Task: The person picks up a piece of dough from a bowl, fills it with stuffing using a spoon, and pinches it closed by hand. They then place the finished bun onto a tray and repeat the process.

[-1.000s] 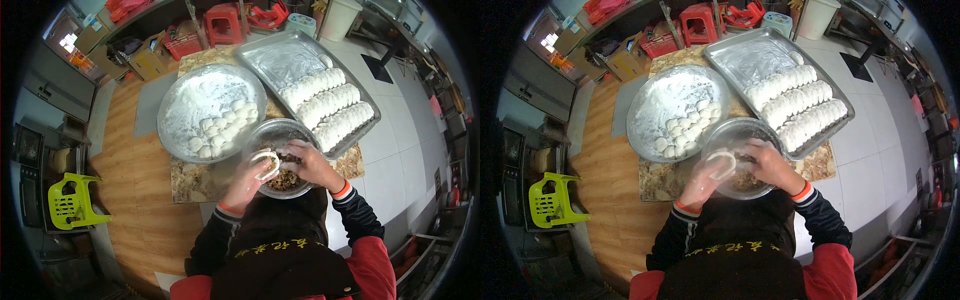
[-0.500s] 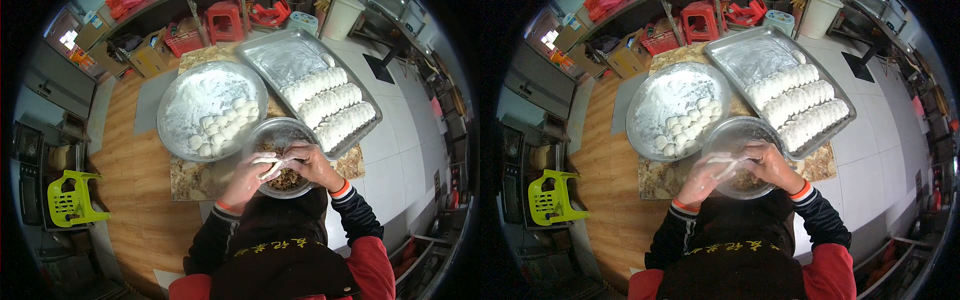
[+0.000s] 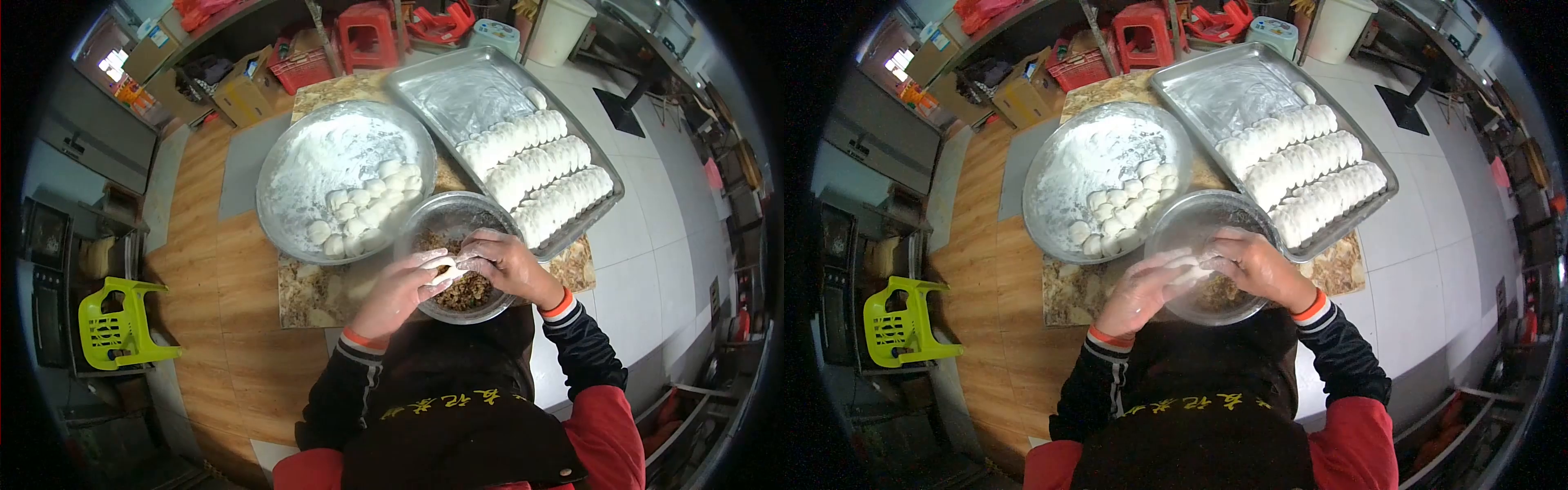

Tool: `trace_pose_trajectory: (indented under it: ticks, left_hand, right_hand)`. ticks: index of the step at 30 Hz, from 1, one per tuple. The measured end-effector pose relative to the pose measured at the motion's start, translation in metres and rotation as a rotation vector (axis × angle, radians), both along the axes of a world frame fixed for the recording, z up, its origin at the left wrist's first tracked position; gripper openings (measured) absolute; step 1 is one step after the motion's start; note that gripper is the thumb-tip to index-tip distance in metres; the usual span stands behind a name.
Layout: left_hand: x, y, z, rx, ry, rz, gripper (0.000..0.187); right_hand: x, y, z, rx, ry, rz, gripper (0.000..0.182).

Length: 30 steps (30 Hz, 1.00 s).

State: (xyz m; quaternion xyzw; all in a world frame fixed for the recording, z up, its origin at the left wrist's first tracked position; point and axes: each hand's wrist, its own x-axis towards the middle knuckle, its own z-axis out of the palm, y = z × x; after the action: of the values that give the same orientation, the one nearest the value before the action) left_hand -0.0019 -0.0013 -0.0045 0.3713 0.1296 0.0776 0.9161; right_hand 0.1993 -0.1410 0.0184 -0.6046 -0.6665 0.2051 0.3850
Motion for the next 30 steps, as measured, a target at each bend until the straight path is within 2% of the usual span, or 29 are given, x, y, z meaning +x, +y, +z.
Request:
trace_pose_trajectory:
  ticks: [3, 6, 10, 13, 16, 19, 22, 23, 26, 27, 30]
  left_hand:
    - [0.001, -0.003, 0.001, 0.033, 0.018, 0.029, 0.036]
    - [-0.001, -0.001, -0.004, 0.007, 0.018, 0.015, 0.038]
    - [0.004, -0.006, -0.004, -0.024, 0.058, 0.011, 0.036]
    - [-0.001, -0.005, -0.015, 0.056, -0.058, -0.036, 0.039]
    - [0.0, -0.003, -0.018, -0.026, -0.013, -0.07, 0.039]
    - [0.001, -0.003, -0.006, -0.07, 0.013, -0.063, 0.039]
    - [-0.001, -0.003, 0.001, -0.061, 0.007, -0.047, 0.035]
    - [-0.001, -0.003, -0.001, -0.037, 0.019, -0.054, 0.035]
    - [-0.001, 0.0, -0.012, 0.008, 0.034, -0.078, 0.037]
    - [-0.002, 0.001, -0.016, 0.004, 0.027, -0.088, 0.037]
    - [-0.003, 0.002, -0.019, 0.006, 0.056, -0.08, 0.037]
  right_hand:
    - [-0.006, -0.003, -0.005, 0.004, -0.17, -0.047, 0.025]
    - [0.001, -0.001, -0.002, -0.031, -0.087, 0.012, 0.03]
    - [-0.01, 0.002, 0.011, 0.145, -0.12, 0.008, 0.027]
    - [-0.012, 0.002, 0.006, 0.123, -0.176, 0.025, 0.024]
    - [-0.007, 0.001, -0.002, 0.084, -0.128, 0.051, 0.034]
    - [-0.006, 0.0, 0.005, -0.03, 0.074, -0.016, 0.037]
    - [-0.013, 0.003, 0.012, 0.06, 0.039, -0.006, 0.04]
    - [-0.015, 0.006, 0.011, 0.083, -0.049, 0.01, 0.034]
    - [-0.015, 0.009, 0.006, 0.161, -0.29, 0.117, 0.032]
    - [-0.02, 0.009, 0.012, 0.164, -0.29, 0.119, 0.031]
    - [-0.018, 0.009, 0.012, 0.13, -0.31, 0.139, 0.043]
